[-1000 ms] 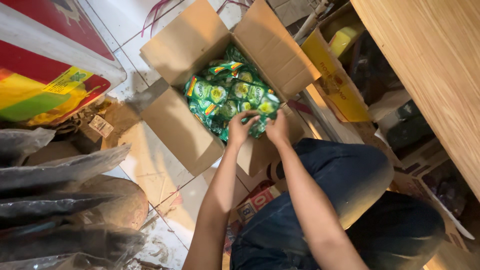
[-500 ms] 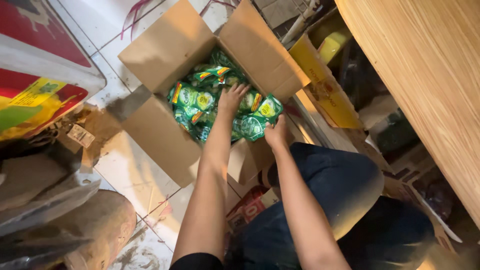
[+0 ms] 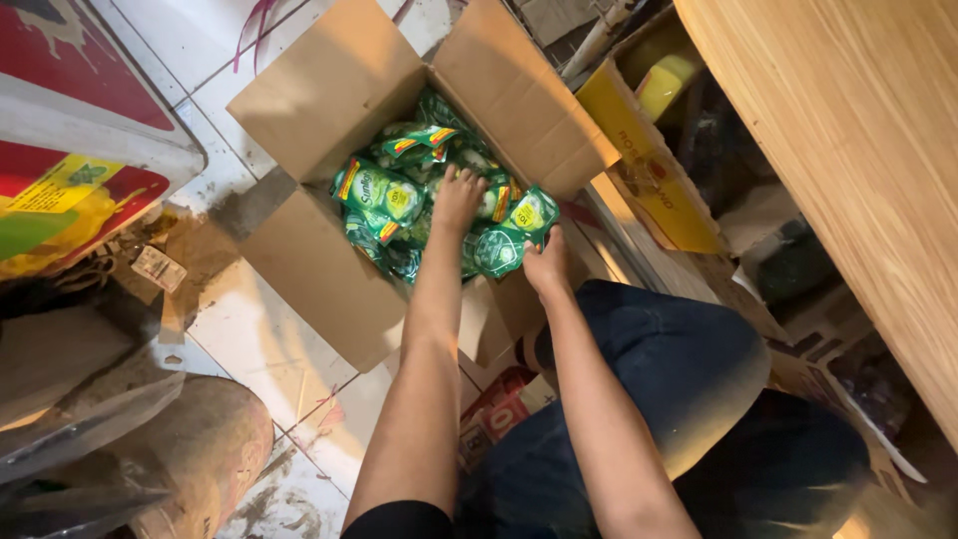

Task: The person wipes a wooden shelf using a purple cloth, then picks up and packs several green sachets of dishwashing liquid into a cardboard box, arranging them neatly inside.

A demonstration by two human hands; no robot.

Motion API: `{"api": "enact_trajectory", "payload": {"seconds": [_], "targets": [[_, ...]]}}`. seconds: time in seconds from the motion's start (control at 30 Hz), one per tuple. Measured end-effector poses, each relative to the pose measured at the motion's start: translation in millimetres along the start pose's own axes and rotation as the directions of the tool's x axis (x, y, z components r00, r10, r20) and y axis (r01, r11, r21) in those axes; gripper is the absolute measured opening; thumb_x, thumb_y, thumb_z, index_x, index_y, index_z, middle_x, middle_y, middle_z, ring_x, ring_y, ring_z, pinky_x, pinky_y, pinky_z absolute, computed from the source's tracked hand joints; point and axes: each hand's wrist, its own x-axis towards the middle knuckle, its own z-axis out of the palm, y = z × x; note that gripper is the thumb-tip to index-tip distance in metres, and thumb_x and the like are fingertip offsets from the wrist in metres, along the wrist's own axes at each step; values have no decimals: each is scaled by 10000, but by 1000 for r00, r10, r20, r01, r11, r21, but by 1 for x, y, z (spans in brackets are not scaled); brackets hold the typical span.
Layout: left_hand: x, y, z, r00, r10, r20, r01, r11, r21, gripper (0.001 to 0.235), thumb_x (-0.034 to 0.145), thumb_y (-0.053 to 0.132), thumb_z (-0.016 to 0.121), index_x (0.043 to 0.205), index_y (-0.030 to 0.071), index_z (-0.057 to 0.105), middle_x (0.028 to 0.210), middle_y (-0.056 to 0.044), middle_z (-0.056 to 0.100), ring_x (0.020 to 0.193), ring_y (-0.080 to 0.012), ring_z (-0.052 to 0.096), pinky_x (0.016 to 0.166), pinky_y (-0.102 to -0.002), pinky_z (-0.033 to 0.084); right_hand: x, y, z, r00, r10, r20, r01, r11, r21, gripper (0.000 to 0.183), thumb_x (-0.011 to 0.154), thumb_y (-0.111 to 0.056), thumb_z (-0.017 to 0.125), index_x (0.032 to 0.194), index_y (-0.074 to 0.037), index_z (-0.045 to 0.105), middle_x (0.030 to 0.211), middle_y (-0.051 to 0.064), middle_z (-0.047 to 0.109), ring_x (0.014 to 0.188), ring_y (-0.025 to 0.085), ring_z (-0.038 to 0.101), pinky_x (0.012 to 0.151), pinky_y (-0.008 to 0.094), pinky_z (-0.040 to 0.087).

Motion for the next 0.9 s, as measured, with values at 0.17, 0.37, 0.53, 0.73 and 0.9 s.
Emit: {"api": "enact_trajectory", "payload": {"seconds": [0.17, 0.37, 0.53, 0.73, 0.9], "targets": [[-16, -4, 0, 999, -22, 24, 24, 997, -72, 100, 930, 228, 675, 999, 158, 656, 912, -43, 720, 1011, -233, 672, 1026, -412, 433, -2, 2, 0, 1000, 13, 19, -14, 999, 46, 440, 865, -76, 698, 1274, -33, 541, 1217, 205, 688, 1164, 372, 666, 977, 434, 504], [-85, -7, -51, 971, -205, -120, 170, 954, -248, 408, 640, 70, 748, 1039, 93, 663, 891, -86, 718, 987, -268, 679, 999, -440, 446, 6, 12, 4, 998, -54, -7, 54, 999, -5, 462, 860, -49, 706, 1284, -17, 525, 1248, 238, 645, 1194, 405, 618, 999, 450, 474], [-166, -9, -96, 861, -507, -37, 430, 766, -477, 516, 670, 104, 815, 1151, 20, 649, 962, -162, 721, 994, -328, 661, 952, -484, 430, -1, 5, 8, 896, -439, -68, 429, 895, -125, 428, 818, 28, 667, 1229, -1, 551, 1202, 279, 642, 1132, 483, 604, 966, 486, 480], [-161, -26, -95, 859, -511, 47, 486, 782, -391, 671, 681, 156, 856, 1279, -7, 598, 1376, -231, 544, 1347, -383, 480, 1132, -545, 357, -17, -16, 16, 831, -554, 58, 551, 832, 58, 456, 871, 100, 561, 1318, 14, 521, 1118, 306, 650, 1071, 514, 613, 884, 481, 511], [-112, -33, -81, 784, -620, 29, 618, 774, -140, 514, 832, 153, 849, 1242, 87, 545, 1680, -290, 59, 1494, -619, 140, 1109, -773, 187, -21, -30, 15, 893, -444, 79, 441, 896, 43, 448, 891, 91, 553, 1328, -1, 528, 1083, 302, 652, 1014, 490, 635, 872, 481, 512]]}}
